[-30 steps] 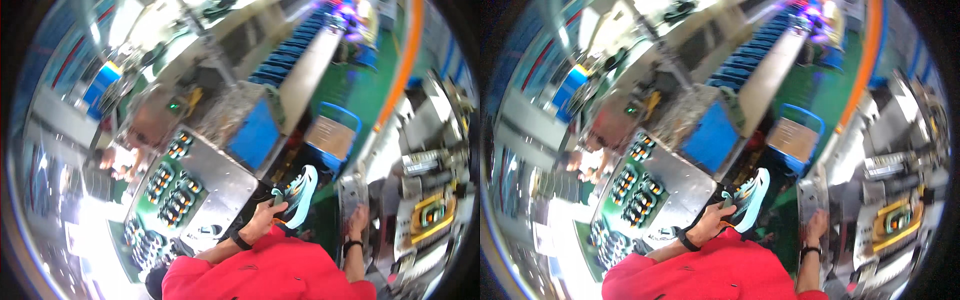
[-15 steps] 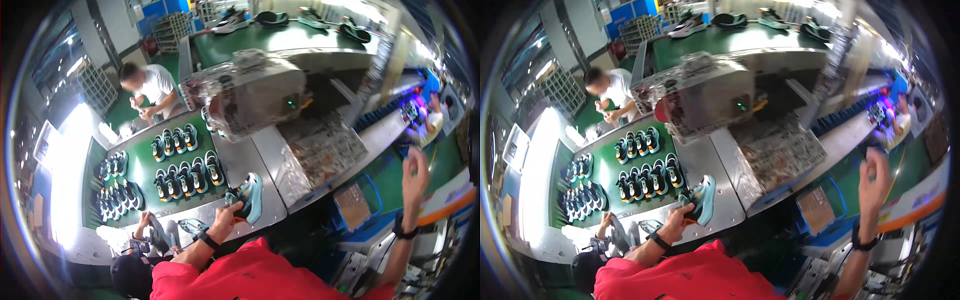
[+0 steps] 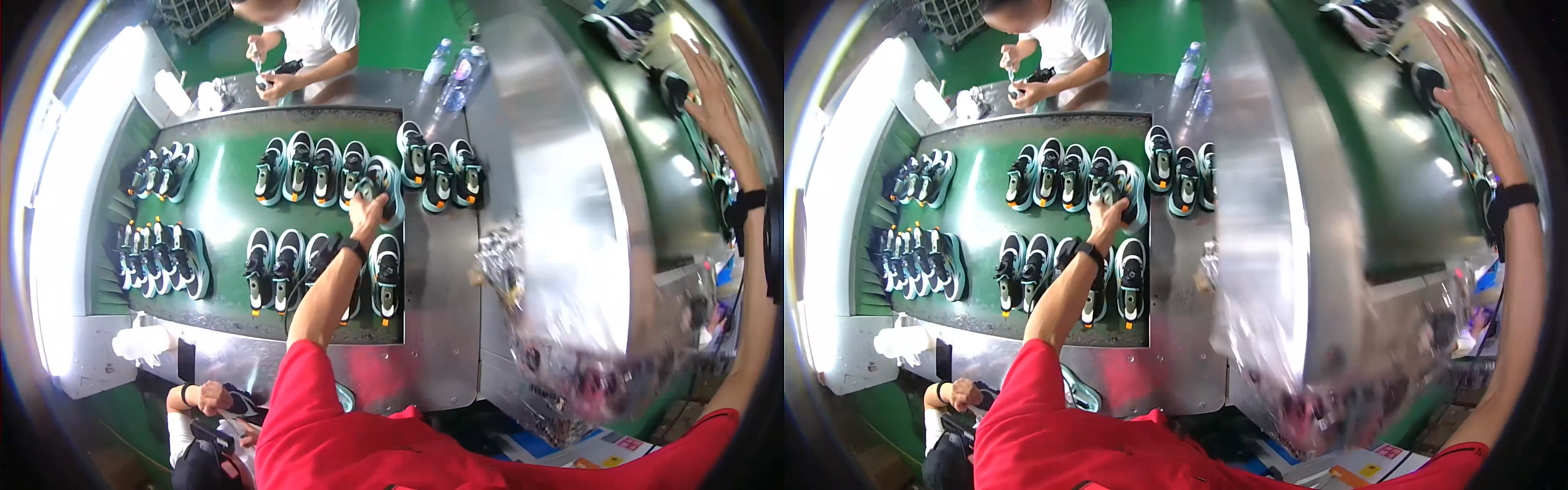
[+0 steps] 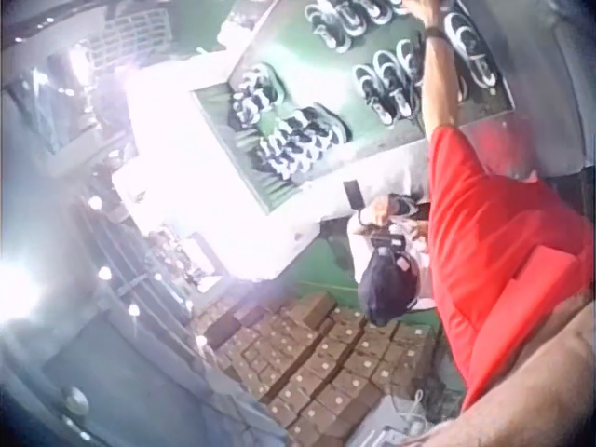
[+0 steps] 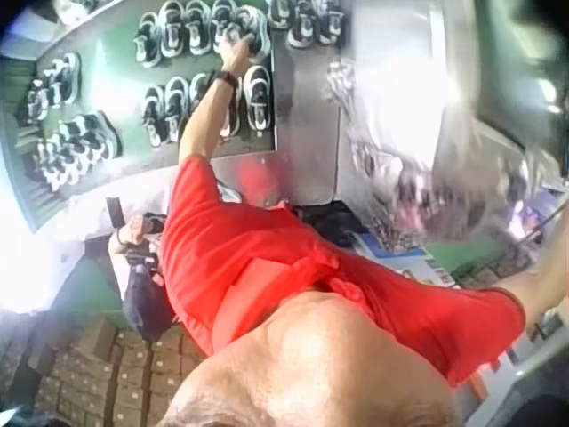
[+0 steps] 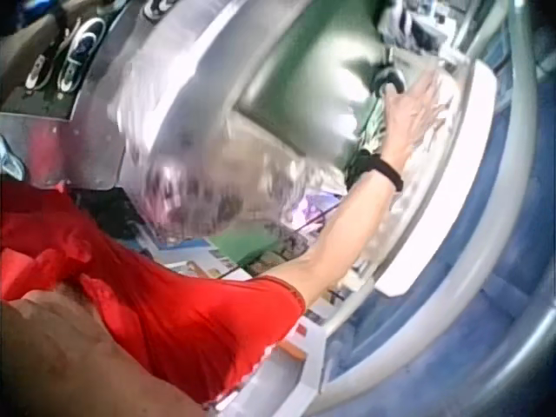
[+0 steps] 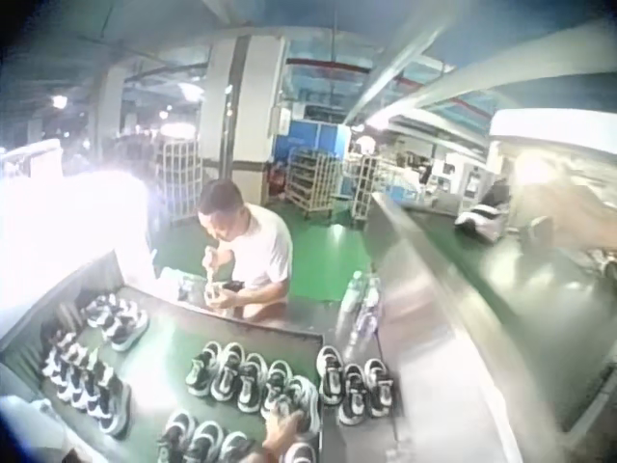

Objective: Manually assemble shoes by feeding them into an automated lasting machine and moving them between conveyor belts.

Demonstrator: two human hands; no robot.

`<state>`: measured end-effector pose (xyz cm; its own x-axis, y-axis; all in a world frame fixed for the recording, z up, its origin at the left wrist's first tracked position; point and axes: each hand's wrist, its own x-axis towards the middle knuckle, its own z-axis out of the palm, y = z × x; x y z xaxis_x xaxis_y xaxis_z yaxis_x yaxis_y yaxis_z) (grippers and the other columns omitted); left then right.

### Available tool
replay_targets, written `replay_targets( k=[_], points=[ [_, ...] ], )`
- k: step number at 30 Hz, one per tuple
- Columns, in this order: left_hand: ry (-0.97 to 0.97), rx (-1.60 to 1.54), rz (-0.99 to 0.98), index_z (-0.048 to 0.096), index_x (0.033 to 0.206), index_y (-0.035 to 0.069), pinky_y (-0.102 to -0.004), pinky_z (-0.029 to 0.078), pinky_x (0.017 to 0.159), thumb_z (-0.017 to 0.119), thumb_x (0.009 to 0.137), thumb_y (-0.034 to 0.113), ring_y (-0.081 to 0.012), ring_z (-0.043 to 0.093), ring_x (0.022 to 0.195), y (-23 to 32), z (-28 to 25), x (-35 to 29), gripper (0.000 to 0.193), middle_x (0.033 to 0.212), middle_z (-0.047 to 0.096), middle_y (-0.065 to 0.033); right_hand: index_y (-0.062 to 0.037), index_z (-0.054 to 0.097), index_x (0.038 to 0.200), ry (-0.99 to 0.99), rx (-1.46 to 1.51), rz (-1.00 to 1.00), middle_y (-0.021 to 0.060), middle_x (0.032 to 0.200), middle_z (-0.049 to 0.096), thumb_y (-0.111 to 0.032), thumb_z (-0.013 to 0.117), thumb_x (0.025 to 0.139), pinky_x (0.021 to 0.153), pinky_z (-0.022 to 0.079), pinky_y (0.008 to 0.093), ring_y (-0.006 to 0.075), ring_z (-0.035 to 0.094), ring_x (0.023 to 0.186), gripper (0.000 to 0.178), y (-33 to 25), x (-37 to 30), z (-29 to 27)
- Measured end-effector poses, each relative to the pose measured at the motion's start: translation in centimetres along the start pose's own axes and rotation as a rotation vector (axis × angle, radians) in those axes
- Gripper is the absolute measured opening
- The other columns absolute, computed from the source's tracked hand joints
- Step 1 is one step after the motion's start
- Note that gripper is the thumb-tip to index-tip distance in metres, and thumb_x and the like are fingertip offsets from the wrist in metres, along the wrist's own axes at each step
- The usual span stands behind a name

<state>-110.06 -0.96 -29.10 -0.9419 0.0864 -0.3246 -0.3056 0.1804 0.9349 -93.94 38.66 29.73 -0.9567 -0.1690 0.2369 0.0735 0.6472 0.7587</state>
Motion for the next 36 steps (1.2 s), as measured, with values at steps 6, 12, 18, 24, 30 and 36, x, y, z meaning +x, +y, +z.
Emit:
replay_targets(
  k=[6,12,18,24,30,36],
  points=[
    [0.005,0.631,0.262,0.038,0.121,-0.003,-0.0508,0.052,0.074,0.066,0.081,0.024,-0.0422,0.065,0.086,-3.0,5.3,6.6,0.056,0.1,0.061,-0.0248,-0.0203,0.032,0.148,-0.046,0.002,-0.103,0.0078,0.15,0.037,0.015,0.052,0.071,0.117,0.022,0.0443,0.0303,0.027,0.142,0.086,0.3,9.1,7.8],
    [0.172,0.627,0.161,0.043,0.112,0.0,-0.0484,0.054,0.074,0.065,0.084,0.031,-0.0429,0.065,0.087,-0.8,6.9,5.1,0.047,0.101,0.062,-0.024,-0.0081,0.046,0.132,-0.111,-0.222,-0.141,0.0162,0.133,0.049,0.001,0.064,0.074,0.098,0.039,0.0445,0.038,0.047,0.121,0.061,3.6,10.1,8.7],
    [0.004,0.446,0.12,0.033,0.128,0.0,-0.051,0.048,0.089,0.064,0.085,0.044,-0.0478,0.058,0.105,-3.9,2.0,4.4,0.069,0.115,0.059,-0.03,-0.0037,0.047,0.124,0.056,0.105,-0.049,0.0201,0.117,0.053,0.008,0.063,0.065,0.089,0.043,0.0466,0.0424,0.052,0.105,0.062,-0.7,3.2,6.0],
    [-0.623,-0.219,0.183,0.057,0.117,-0.005,-0.0305,0.049,0.082,0.064,0.092,0.024,-0.0183,0.06,0.094,-1.5,-1.4,-18.1,0.039,0.103,0.064,-0.0126,-0.0043,0.056,0.12,0.23,0.375,0.3,0.0209,0.105,0.066,-0.025,0.076,0.069,0.079,0.054,0.0402,0.0337,0.067,0.087,0.059,-3.7,-7.4,-7.6],
    [-1.436,-0.35,-0.275,0.044,0.135,-0.004,-0.0377,0.04,0.105,0.069,0.089,0.011,-0.0245,0.053,0.122,11.0,-1.5,-39.8,0.055,0.13,0.057,-0.0176,0.0017,0.061,0.107,0.101,0.379,0.631,0.0182,0.103,0.067,-0.026,0.082,0.071,0.086,0.048,0.0364,0.0296,0.064,0.095,0.05,-4.4,-23.4,-22.8],
    [-1.728,-0.676,0.437,0.025,0.146,-0.004,-0.043,0.027,0.114,0.075,0.082,0.034,-0.0291,0.036,0.137,22.4,6.0,-52.9,0.09,0.148,0.035,-0.0195,0.0036,0.06,0.112,0.237,0.653,0.982,0.0132,0.101,0.068,-0.031,0.079,0.072,0.083,0.049,0.0329,0.0189,0.063,0.092,0.056,-12.6,-39.6,-37.2]
  ],
)
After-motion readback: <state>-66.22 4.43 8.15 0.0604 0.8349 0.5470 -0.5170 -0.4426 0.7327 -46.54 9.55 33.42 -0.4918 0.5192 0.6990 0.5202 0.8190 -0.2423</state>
